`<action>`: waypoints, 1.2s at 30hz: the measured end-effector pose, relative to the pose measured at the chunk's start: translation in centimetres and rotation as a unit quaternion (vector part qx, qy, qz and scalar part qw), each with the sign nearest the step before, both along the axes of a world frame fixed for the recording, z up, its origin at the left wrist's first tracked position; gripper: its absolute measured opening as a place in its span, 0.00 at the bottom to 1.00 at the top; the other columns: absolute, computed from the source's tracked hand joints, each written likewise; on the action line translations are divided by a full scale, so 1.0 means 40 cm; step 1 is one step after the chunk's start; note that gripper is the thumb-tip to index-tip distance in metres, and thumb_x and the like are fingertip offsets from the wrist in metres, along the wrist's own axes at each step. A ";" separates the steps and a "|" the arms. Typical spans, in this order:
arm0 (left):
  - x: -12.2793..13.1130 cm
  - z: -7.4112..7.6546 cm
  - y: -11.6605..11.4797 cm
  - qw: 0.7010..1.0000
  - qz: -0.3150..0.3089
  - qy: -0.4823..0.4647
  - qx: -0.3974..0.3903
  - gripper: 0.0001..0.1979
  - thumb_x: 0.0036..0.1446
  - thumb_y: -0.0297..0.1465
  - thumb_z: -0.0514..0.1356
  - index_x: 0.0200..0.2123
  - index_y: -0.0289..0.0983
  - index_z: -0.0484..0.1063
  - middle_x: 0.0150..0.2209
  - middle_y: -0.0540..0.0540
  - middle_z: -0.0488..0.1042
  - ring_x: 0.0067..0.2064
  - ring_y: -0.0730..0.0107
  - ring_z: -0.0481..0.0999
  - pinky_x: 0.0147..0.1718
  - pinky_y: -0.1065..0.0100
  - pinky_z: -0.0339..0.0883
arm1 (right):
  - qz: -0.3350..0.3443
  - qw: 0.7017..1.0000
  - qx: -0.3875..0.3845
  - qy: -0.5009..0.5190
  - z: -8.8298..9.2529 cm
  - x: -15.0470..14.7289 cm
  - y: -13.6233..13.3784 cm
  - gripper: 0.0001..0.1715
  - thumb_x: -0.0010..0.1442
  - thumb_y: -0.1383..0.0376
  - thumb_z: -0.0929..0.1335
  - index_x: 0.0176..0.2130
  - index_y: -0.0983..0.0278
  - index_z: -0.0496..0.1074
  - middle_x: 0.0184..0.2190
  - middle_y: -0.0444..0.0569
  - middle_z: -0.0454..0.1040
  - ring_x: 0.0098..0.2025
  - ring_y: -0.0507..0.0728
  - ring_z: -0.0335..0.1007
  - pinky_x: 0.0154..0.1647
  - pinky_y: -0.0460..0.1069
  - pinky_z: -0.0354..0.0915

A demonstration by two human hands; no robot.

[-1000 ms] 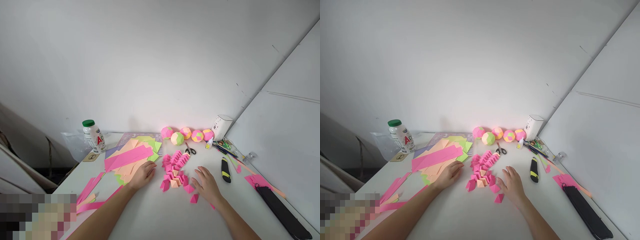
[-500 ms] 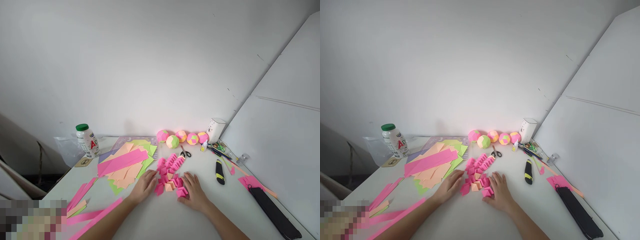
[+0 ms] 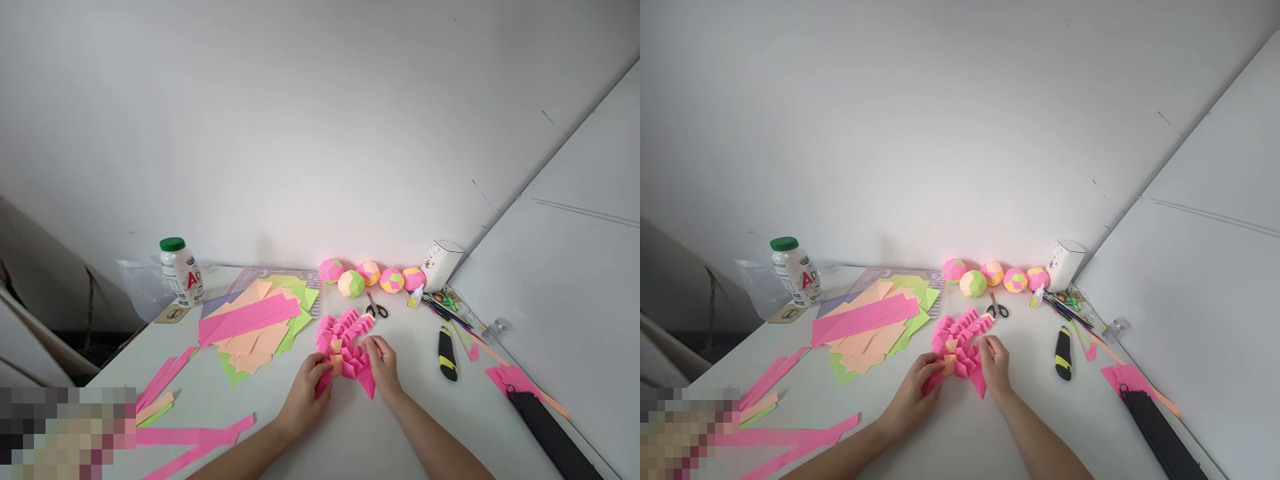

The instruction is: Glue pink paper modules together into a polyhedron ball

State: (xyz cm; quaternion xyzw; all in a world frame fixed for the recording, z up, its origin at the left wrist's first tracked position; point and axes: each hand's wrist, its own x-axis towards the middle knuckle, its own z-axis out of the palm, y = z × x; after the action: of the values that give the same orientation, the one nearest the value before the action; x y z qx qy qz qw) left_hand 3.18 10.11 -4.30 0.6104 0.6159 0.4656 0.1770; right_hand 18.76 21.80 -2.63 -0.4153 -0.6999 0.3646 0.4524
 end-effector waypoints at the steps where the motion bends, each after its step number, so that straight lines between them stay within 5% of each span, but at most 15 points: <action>1: -0.001 0.001 0.002 1.000 -0.008 -0.001 -0.001 0.14 0.51 0.25 0.54 0.41 0.40 0.72 0.47 0.39 0.68 0.50 0.56 0.71 0.46 0.56 0.70 | -0.006 1.000 -0.015 0.007 -0.002 0.009 0.005 0.22 0.61 0.53 0.60 0.28 0.65 0.69 0.27 0.49 0.74 0.32 0.57 0.72 0.35 0.49 0.68; 8: -0.001 0.015 0.008 0.998 -0.048 -0.041 -0.002 0.13 0.50 0.23 0.53 0.37 0.41 0.72 0.42 0.41 0.72 0.45 0.60 0.73 0.43 0.60 0.71 | 0.026 0.997 -0.078 0.001 0.000 0.007 0.025 0.22 0.58 0.51 0.63 0.23 0.65 0.69 0.22 0.47 0.73 0.29 0.56 0.71 0.31 0.47 0.66; 22: -0.003 0.022 0.011 0.996 -0.038 -0.080 -0.014 0.14 0.46 0.20 0.55 0.36 0.35 0.74 0.39 0.41 0.72 0.40 0.63 0.73 0.38 0.63 0.70 | 0.041 0.995 -0.074 -0.052 0.002 0.008 0.036 0.20 0.53 0.52 0.65 0.26 0.66 0.74 0.25 0.51 0.76 0.30 0.58 0.71 0.32 0.48 0.67; 36: -0.004 0.020 0.016 0.997 -0.040 -0.060 0.011 0.08 0.54 0.28 0.55 0.34 0.35 0.75 0.34 0.42 0.74 0.37 0.64 0.72 0.38 0.65 0.68 | 0.057 0.985 0.012 -0.165 0.014 0.009 0.021 0.18 0.55 0.54 0.64 0.29 0.65 0.75 0.28 0.50 0.78 0.32 0.59 0.74 0.31 0.48 0.68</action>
State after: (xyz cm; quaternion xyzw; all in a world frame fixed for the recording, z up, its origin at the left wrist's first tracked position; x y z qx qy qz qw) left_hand 3.00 10.74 -3.52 0.6076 0.5736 0.5010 0.2255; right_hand 19.13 22.64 -2.05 -0.4234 -0.7920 0.3076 0.3144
